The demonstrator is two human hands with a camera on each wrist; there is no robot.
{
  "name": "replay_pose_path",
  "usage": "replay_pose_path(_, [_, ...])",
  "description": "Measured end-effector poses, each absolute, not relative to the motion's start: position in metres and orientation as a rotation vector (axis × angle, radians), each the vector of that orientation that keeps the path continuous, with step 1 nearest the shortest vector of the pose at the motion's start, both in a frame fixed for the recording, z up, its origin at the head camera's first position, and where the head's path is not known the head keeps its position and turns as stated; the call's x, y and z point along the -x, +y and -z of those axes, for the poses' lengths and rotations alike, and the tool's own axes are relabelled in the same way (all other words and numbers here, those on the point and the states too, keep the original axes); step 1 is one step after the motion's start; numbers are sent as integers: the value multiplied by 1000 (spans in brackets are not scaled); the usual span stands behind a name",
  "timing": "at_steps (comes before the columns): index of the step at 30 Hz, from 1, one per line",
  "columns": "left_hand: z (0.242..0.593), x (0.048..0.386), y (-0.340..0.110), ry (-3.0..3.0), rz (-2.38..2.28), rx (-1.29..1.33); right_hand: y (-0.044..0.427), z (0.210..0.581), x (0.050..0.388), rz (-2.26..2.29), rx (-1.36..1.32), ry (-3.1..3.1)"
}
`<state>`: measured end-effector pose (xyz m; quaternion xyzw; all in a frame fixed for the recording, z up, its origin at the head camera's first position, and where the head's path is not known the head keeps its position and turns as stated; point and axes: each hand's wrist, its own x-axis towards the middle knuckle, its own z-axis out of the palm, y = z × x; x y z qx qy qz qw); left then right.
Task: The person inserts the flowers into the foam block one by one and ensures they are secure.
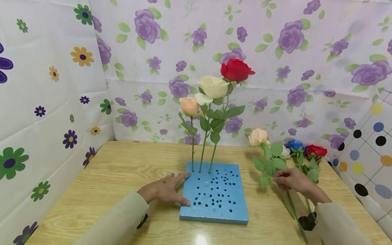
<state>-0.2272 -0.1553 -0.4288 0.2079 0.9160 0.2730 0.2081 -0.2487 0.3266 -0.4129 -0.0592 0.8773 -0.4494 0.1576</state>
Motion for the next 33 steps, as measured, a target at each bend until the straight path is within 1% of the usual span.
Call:
replay_pose_path(9, [430,228,-155,2547,-766,-594,320,398,253,1365,194,2537])
replay_pose_path(15, [429,228,-156,2548,-767,-599,314,388,257,1415,162,2559])
replay_pose_path(33, [428,228,-156,2537,-761,-605,301,371,263,1497,138,2577])
